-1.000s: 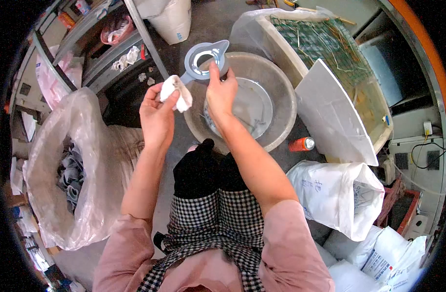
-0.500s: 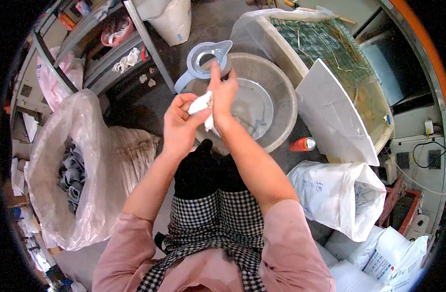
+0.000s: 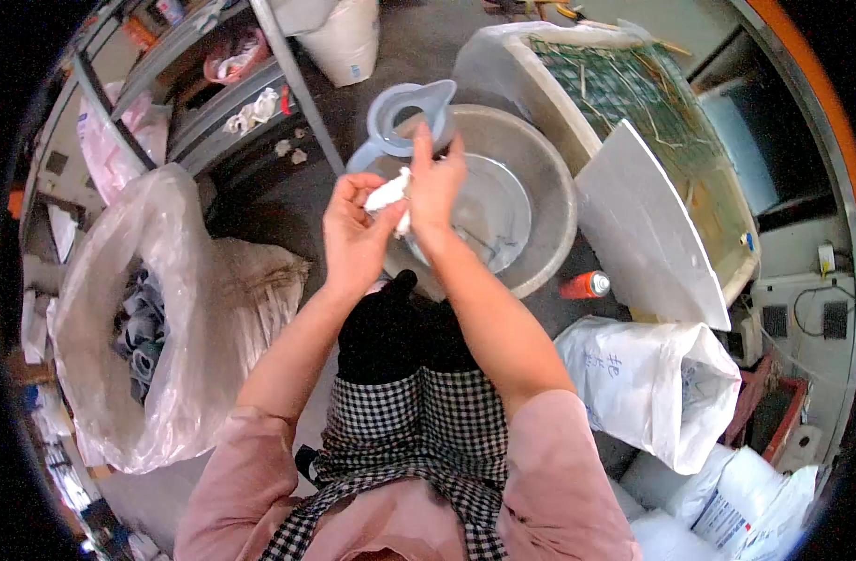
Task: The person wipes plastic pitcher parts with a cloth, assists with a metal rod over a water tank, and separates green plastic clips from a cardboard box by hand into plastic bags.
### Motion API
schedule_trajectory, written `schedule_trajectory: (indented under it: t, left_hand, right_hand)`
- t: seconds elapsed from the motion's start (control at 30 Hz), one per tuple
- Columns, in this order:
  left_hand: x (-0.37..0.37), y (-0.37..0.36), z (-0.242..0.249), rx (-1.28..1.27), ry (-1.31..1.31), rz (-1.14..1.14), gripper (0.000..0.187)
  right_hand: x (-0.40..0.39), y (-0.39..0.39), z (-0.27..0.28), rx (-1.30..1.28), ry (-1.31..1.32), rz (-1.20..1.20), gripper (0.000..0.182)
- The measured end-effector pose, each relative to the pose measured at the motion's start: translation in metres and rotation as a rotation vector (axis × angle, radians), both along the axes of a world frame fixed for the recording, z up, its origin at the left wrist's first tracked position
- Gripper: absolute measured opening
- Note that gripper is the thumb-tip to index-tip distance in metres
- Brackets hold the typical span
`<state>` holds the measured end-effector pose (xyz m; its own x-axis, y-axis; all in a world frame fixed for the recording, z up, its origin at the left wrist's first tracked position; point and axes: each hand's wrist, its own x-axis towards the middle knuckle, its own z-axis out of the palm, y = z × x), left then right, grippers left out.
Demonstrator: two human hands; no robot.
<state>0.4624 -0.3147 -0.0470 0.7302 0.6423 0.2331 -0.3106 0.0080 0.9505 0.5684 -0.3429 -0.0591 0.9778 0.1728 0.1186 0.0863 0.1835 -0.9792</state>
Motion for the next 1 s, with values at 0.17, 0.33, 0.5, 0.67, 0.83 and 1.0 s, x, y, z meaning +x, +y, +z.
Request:
schedule_trajectory:
  t: [0.17, 0.33, 0.5, 0.67, 0.83, 1.0]
  left_hand:
    - [-0.016, 0.031, 0.0, -0.117, 0.112, -0.115, 0.029]
    - [-0.028, 0.154, -0.03, 0.053, 0.427, 0.262, 0.017]
    - [-0.005, 0.331, -0.091, 0.691, 0.682, 0.724, 0.019]
    - [0.02, 0.462, -0.111, 1.27, 1.04, 0.963, 0.02]
    - [0.019, 0.513, -0.152, 1.407, 1.148, 0.913, 0.022]
    - [0.016, 0.539, -0.179, 1.285, 1.207, 0.424, 0.039]
  right_hand:
    - [0.032, 0.0, -0.019, -0.014, 0.047, 0.013, 0.04]
    - [0.076, -0.039, -0.054, -0.088, 0.246, 0.082, 0.041]
    - [0.094, -0.061, -0.156, -0.18, 0.3, 0.086, 0.04]
    - [0.094, -0.054, -0.17, -0.194, 0.538, 0.065, 0.037]
    - [0.105, -0.048, -0.188, -0.069, 0.579, 0.072, 0.04]
    - [0.106, -0.031, -0.189, -0.082, 0.594, 0.142, 0.042]
